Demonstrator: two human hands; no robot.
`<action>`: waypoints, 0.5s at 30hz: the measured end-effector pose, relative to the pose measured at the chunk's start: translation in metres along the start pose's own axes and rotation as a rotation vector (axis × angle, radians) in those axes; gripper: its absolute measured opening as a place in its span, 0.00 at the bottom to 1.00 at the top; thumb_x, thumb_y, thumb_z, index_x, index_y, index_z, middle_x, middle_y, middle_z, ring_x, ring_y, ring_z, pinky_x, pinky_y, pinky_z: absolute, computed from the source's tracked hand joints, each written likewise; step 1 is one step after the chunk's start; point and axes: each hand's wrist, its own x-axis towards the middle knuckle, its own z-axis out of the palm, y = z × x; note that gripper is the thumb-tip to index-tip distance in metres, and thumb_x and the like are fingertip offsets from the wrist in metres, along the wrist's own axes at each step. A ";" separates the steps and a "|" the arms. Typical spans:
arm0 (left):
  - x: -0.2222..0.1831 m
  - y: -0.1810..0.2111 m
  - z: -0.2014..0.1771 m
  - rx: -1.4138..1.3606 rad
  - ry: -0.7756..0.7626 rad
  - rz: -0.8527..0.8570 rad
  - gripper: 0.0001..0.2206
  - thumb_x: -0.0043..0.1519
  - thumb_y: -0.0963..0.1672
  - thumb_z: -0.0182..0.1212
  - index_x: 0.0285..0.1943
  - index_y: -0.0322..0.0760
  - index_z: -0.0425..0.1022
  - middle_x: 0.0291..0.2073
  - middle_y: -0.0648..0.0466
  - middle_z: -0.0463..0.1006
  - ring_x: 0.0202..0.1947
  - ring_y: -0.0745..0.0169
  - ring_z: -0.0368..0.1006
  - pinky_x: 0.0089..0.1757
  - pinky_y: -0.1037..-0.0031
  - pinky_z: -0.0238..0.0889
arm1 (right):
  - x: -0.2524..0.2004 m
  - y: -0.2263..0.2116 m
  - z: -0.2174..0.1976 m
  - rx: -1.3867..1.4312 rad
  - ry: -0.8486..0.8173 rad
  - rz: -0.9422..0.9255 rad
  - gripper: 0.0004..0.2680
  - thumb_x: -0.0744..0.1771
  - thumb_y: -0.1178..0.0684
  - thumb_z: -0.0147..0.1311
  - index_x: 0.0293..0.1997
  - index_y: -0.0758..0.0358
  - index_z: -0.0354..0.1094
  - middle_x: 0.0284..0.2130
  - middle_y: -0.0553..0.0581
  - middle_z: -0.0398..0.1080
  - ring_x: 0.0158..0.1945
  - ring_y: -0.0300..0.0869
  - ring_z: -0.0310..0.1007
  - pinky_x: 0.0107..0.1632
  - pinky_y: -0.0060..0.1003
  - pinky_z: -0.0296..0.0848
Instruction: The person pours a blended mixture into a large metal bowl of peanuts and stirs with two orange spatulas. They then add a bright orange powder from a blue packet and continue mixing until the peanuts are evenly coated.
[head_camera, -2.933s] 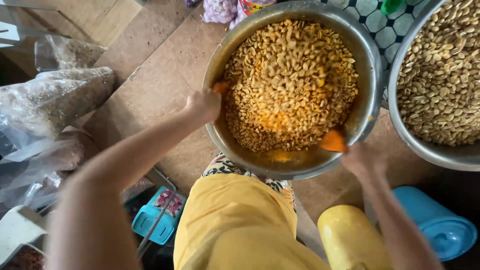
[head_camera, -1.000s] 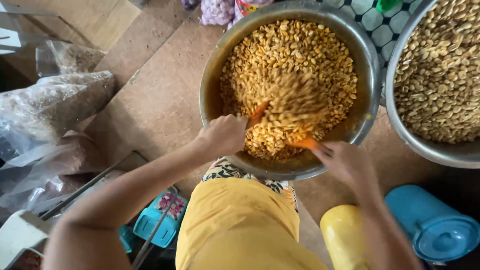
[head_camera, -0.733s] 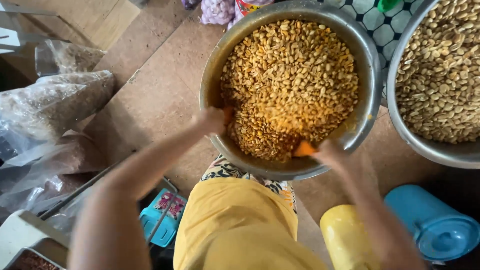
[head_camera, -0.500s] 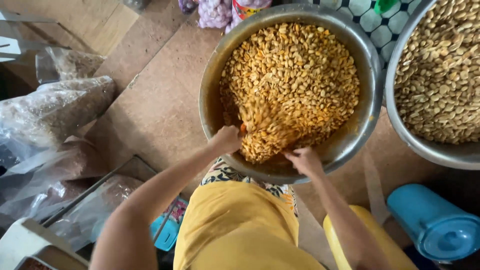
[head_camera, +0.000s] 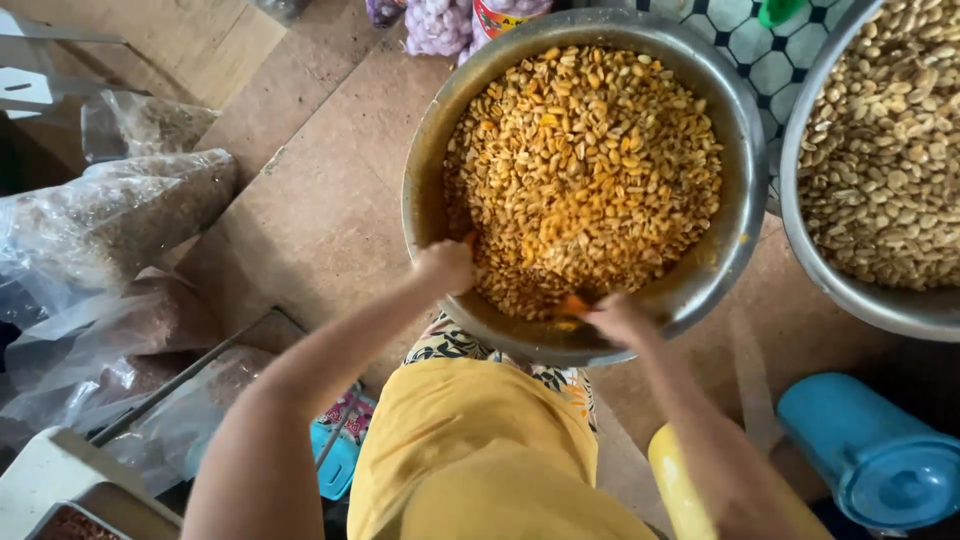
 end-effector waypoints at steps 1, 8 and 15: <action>0.009 0.006 0.006 -0.059 0.045 0.004 0.17 0.61 0.44 0.48 0.49 0.29 0.81 0.43 0.41 0.83 0.48 0.40 0.79 0.44 0.56 0.75 | 0.018 -0.011 0.014 0.253 0.105 -0.129 0.15 0.64 0.37 0.54 0.27 0.58 0.77 0.19 0.53 0.74 0.32 0.48 0.76 0.48 0.39 0.68; -0.001 0.008 0.005 -0.065 0.043 0.094 0.11 0.55 0.44 0.57 0.35 0.35 0.85 0.35 0.43 0.83 0.42 0.38 0.81 0.39 0.54 0.75 | -0.016 -0.020 0.008 0.639 0.369 -0.285 0.15 0.65 0.38 0.58 0.28 0.58 0.79 0.14 0.60 0.73 0.22 0.46 0.77 0.29 0.33 0.69; -0.048 -0.018 -0.054 -0.481 0.151 -0.155 0.14 0.58 0.44 0.52 0.39 0.33 0.83 0.35 0.39 0.82 0.44 0.32 0.79 0.41 0.44 0.71 | -0.118 0.041 -0.064 0.062 0.169 0.220 0.22 0.65 0.23 0.43 0.43 0.43 0.82 0.41 0.54 0.81 0.52 0.48 0.79 0.54 0.42 0.76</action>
